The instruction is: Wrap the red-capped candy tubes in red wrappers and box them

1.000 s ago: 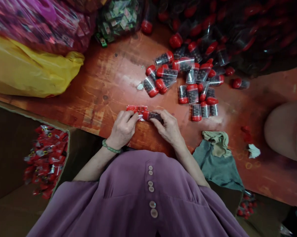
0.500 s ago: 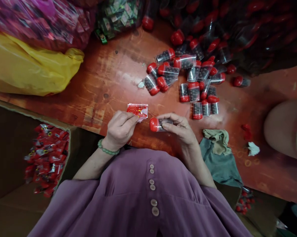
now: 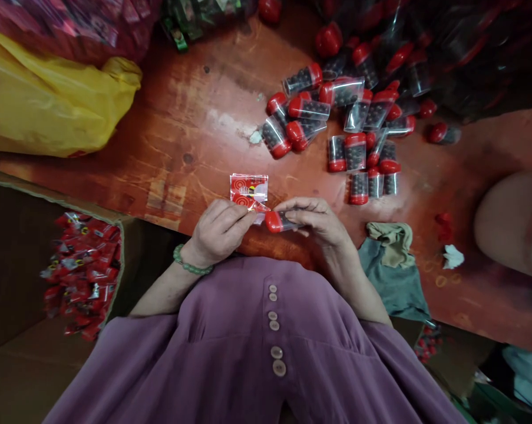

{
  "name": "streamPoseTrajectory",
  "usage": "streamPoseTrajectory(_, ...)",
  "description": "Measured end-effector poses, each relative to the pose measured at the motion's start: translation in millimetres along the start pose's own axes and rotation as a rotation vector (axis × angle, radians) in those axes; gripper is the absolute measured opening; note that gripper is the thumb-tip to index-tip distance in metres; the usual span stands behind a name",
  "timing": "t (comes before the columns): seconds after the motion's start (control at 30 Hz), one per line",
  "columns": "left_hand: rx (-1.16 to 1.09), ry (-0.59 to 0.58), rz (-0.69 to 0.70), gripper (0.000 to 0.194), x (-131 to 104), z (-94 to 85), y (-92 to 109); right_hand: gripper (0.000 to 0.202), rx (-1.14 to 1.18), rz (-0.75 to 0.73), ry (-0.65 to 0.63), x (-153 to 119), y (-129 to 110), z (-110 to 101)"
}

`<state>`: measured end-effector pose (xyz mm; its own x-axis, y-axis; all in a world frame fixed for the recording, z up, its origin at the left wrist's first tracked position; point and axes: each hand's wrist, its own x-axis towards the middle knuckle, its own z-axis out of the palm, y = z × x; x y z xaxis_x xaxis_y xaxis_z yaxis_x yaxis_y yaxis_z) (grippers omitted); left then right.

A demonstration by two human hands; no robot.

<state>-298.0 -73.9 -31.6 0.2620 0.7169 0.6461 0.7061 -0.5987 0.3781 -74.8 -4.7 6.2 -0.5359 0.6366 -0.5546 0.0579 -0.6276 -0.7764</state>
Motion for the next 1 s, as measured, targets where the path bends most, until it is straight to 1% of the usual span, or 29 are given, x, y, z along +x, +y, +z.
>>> streamPoseTrajectory(0.1,-0.014,-0.027,0.036,0.026,-2,1.1,-1,0.019,0.047,0.032,-0.016,1,1,-1)
streamPoseTrajectory(0.23,-0.011,-0.024,0.049,0.023,-3,2.2,0,0.019,0.054,0.059,-0.033,2,4,-3)
streamPoseTrajectory(0.47,-0.057,-0.061,0.038,0.026,-8,7.2,1,0.019,-0.033,0.079,0.066,1,5,2)
streamPoseTrajectory(0.67,-0.148,-0.078,0.052,0.037,-8,10.7,0,0.022,-0.021,0.082,0.093,-4,6,15)
streamPoseTrajectory(0.83,-0.158,-0.086,0.082,0.035,-4,10.0,0,0.028,-0.076,0.004,0.184,-12,13,25)
streamPoseTrajectory(0.87,-0.161,-0.090,0.066,0.035,-3,8.8,-1,0.030,-0.071,-0.018,0.182,-13,15,27)
streamPoseTrajectory(0.9,-0.172,-0.095,0.018,0.034,-2,7.1,-2,0.032,-0.059,-0.043,0.175,-13,17,29)
streamPoseTrajectory(0.97,-0.206,-0.062,-0.162,0.038,0,2.4,-4,0.036,-0.024,-0.117,0.161,-13,20,32)
streamPoseTrajectory(1.0,-0.231,-0.011,-0.269,0.046,2,-0.4,-3,0.038,-0.008,-0.163,0.152,-12,21,33)
